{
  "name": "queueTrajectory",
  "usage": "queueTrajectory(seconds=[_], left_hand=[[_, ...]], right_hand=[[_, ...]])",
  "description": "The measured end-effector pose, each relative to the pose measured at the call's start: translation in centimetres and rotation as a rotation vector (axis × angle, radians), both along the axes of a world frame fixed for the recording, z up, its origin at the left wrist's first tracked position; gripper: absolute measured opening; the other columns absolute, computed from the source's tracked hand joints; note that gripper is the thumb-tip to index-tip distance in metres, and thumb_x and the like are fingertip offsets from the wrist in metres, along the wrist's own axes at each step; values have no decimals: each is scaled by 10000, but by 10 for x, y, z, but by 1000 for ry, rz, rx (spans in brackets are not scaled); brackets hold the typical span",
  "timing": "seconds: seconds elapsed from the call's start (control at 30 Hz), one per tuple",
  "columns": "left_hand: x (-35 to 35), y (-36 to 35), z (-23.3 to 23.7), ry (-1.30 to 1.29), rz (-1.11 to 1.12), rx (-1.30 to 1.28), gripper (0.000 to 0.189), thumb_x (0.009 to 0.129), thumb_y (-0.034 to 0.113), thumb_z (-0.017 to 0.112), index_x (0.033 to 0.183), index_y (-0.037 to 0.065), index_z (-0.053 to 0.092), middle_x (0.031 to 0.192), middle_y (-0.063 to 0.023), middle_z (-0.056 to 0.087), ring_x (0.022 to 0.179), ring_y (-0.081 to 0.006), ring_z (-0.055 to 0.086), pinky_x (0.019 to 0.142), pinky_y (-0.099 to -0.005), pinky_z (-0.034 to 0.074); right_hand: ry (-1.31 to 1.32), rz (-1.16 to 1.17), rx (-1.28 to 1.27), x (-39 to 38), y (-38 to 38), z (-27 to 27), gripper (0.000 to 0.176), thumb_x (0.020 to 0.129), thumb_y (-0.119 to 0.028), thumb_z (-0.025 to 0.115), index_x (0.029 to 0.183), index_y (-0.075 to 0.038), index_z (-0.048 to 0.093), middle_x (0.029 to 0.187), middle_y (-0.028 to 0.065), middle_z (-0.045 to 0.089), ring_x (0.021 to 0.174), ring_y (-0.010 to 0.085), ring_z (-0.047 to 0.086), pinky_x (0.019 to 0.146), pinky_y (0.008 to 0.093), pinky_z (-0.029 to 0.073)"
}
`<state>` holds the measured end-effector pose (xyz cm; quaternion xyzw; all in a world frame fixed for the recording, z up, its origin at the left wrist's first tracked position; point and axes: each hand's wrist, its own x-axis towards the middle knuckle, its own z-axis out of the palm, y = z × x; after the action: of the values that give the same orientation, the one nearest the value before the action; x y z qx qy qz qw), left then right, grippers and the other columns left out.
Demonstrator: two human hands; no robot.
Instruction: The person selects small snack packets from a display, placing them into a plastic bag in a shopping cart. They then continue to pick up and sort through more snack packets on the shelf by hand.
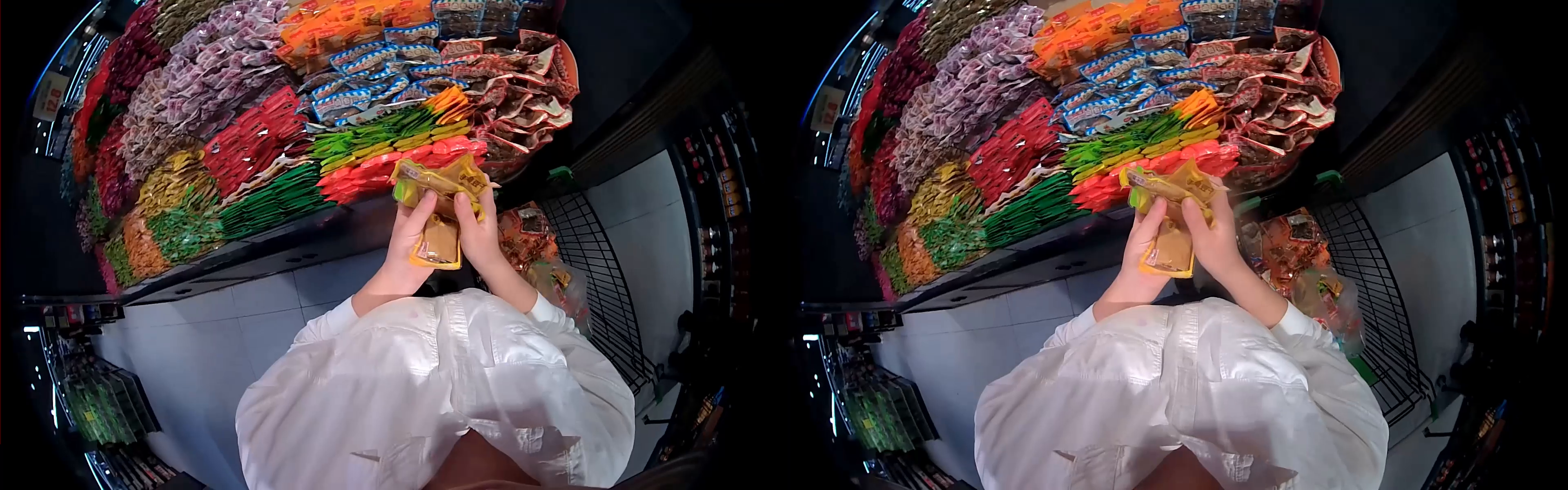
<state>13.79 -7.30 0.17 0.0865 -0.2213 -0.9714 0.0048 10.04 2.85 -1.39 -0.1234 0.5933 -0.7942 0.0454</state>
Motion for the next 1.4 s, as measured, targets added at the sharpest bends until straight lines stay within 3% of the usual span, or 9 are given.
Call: queueTrajectory(seconds=[0.2,0.4,0.53,0.7,0.83,0.93,1.03,1.1,1.4], left_hand=[[35,-49,17,94,338,-141,441,934,117,489,1347,146,338,1280,-66,467,1170,-206,487,962,-350,426],[75,-122,12,42,391,43,372,898,87,560,1244,135,433,1155,-39,545,1054,-154,557,870,-323,477],[107,-192,4,110,508,-126,340,922,219,532,1230,87,476,1131,-35,566,1009,-141,571,852,-294,464],[153,-316,3,178,664,-172,349,927,245,496,1235,83,460,1137,-55,558,1042,-168,554,896,-309,439],[191,-425,18,212,632,-213,359,943,296,455,1240,95,455,1162,-51,546,1075,-174,542,918,-316,424],[213,-499,37,216,558,-216,363,946,303,450,1241,92,453,1159,-54,549,1071,-174,547,915,-316,428],[228,-561,46,183,535,-196,360,941,291,468,1242,93,454,1153,-51,555,1053,-170,558,902,-314,438],[238,-587,46,173,529,-181,357,938,282,479,1240,94,458,1152,-49,557,1050,-167,559,900,-314,440],[265,-678,22,58,518,11,343,910,280,536,1208,114,497,1144,-38,576,1040,-180,562,887,-328,447]], right_hand=[[401,73,177,6,-76,16,256,882,-87,534,1106,38,545,1281,124,395,1120,213,451,968,325,341],[-59,411,-73,34,-156,13,305,894,-87,537,1166,40,480,1191,114,476,1087,168,472,934,278,365],[16,448,-67,70,-235,12,298,904,-100,532,1161,40,476,1184,109,466,1077,170,471,927,275,369],[263,380,-32,118,-374,9,304,925,-129,500,1175,37,455,1167,107,447,1063,175,464,940,280,353],[175,351,-229,167,-480,31,336,957,-148,443,1247,8,373,1164,97,466,1067,160,455,926,286,360],[192,258,-195,187,-552,39,342,968,-144,418,1269,-7,332,1171,94,478,1068,149,453,919,289,364],[127,275,-194,198,-609,59,311,946,-142,475,1215,-1,404,1094,84,537,981,135,508,859,269,403],[-6,304,-191,207,-637,64,312,905,-129,558,1170,2,458,1012,63,575,903,121,544,788,249,439],[-233,256,-141,243,-727,50,318,906,-135,555,1181,-12,454,1076,77,550,934,129,537,789,256,449]])
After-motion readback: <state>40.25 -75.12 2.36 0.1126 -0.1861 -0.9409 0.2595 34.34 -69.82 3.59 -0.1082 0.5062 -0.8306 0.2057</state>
